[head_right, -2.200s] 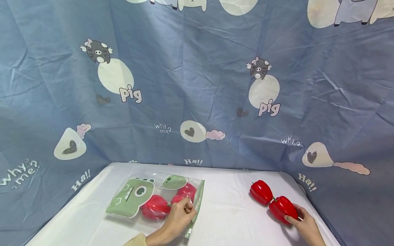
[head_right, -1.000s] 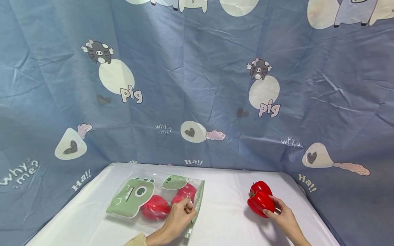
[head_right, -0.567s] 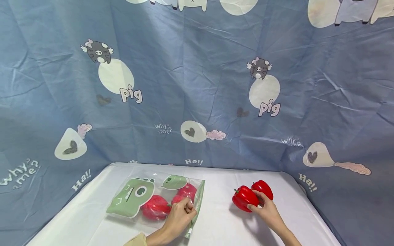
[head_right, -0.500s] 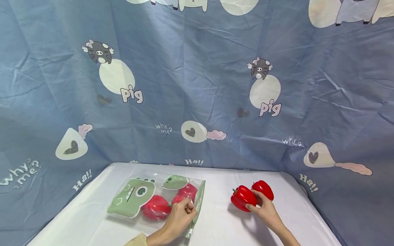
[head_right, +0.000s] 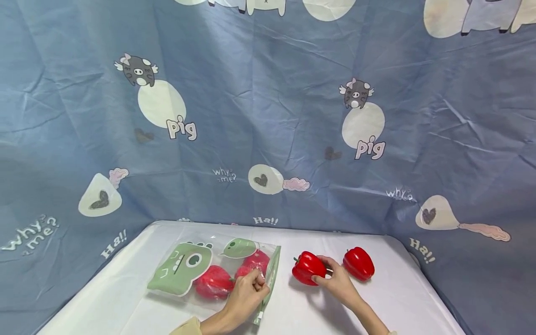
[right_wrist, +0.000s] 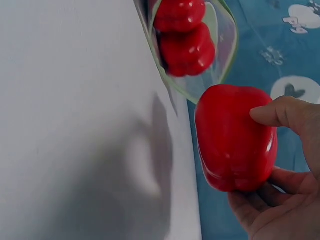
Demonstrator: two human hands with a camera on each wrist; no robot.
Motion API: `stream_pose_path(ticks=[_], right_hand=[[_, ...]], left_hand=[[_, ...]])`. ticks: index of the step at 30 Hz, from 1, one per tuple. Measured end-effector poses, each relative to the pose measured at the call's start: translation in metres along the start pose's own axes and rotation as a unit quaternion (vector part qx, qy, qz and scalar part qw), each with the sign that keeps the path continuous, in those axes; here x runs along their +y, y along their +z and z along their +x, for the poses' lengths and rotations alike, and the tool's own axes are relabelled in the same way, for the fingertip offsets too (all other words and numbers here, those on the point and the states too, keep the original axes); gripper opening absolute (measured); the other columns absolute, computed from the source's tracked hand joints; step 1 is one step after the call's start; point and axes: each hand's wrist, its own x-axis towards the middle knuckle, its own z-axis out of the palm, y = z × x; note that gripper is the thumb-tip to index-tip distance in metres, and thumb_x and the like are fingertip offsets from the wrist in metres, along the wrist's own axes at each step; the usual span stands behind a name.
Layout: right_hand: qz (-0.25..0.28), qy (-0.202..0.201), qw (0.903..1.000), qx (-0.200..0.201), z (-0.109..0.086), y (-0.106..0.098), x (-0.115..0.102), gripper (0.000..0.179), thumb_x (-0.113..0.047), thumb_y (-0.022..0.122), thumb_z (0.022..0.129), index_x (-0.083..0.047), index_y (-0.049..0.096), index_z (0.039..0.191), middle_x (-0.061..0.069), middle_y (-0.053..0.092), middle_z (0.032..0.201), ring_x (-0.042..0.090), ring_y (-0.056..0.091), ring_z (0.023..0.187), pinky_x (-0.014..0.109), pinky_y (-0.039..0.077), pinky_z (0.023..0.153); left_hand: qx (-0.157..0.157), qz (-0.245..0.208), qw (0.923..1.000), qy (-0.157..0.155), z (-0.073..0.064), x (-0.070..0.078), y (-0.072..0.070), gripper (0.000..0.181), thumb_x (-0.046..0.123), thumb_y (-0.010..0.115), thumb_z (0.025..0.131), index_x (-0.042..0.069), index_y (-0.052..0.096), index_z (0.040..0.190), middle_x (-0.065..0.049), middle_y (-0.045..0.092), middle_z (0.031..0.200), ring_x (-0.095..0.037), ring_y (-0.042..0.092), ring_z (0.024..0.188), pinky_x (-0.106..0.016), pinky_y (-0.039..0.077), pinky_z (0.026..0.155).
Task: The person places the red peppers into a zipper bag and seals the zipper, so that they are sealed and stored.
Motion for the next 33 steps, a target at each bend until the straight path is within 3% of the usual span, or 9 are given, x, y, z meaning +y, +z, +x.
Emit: stream_pose_path(ticks=[11, 33], right_hand=[[-0.015, -0.045, 0.9987, -0.017, 0.01, 0.025, -0.004, 0.059, -0.011, 0.077, 0.075, 0.0, 0.055, 0.128, 0.017, 0.061, 0.124, 0.032, 0.06, 0.113, 0.041, 0.052, 0.091], [-0.015, -0.092, 0.9944, -0.049, 0.016, 0.061, -0.011, 0.06, -0.012, 0.077, 0.075, 0.005, 0.054, 0.128, 0.021, 0.062, 0.121, 0.034, 0.061, 0.111, 0.041, 0.052, 0.089]], left_hand=[[-0.008, 0.004, 0.9999, -0.013, 0.002, 0.002, -0.001, 0.015, 0.004, 0.062, 0.074, 0.016, 0.053, 0.07, 0.015, 0.045, 0.056, 0.006, 0.04, 0.052, -0.014, 0.036, 0.047], [-0.02, 0.006, 0.9997, -0.012, 0.001, 0.003, -0.003, 0.016, 0.005, 0.062, 0.074, 0.017, 0.053, 0.07, 0.015, 0.044, 0.056, 0.006, 0.039, 0.052, -0.014, 0.035, 0.048]])
